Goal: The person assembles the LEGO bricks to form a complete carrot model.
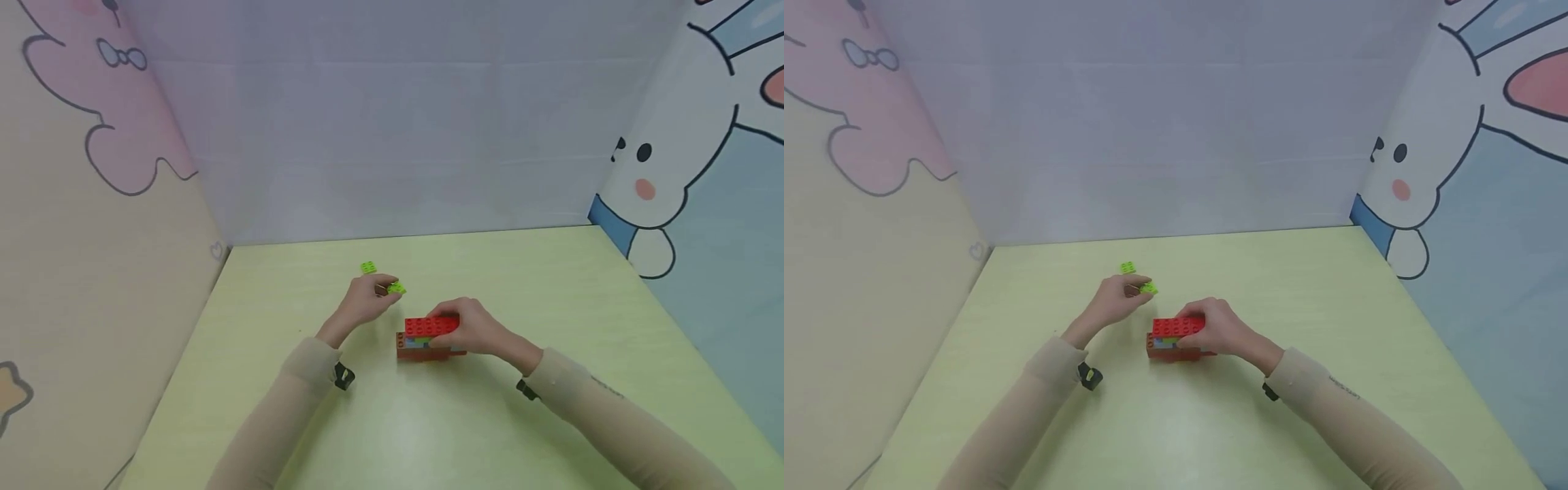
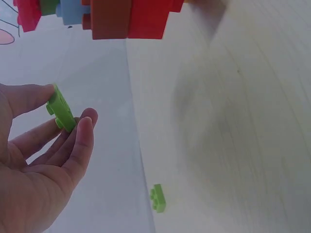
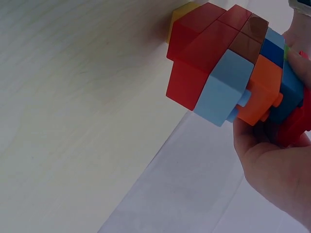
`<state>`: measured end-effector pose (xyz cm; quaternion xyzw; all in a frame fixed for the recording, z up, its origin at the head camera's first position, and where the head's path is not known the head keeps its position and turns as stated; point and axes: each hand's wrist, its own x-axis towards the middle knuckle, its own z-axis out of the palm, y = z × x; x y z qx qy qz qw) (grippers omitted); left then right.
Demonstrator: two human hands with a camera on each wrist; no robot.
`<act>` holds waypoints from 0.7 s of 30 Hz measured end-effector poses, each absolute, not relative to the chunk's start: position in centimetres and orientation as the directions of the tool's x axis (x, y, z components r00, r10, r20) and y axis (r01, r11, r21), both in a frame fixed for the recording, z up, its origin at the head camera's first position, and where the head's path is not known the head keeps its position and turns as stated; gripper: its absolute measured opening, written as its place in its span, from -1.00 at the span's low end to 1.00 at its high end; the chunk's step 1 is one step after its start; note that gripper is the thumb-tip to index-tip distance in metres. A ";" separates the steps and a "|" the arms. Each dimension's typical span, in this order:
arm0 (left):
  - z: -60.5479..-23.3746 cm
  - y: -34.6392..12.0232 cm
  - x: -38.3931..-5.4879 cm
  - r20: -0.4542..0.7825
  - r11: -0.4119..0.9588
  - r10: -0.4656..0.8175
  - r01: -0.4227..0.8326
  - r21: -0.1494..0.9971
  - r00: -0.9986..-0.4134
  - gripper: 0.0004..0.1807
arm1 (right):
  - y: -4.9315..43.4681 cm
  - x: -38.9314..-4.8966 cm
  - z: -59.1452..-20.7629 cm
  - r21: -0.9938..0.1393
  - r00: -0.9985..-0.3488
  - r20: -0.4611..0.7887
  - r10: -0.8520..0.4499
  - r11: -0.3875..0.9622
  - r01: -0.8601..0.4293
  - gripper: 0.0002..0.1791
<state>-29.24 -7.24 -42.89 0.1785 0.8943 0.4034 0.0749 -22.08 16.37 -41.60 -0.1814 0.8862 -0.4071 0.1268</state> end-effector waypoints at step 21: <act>-39.8 -8.8 -23.2 0.171 0.404 0.624 0.502 0.765 -0.763 -0.67 | 16.2 -22.0 -41.5 -0.762 -0.907 -0.068 -0.415 0.608 -0.222 -0.63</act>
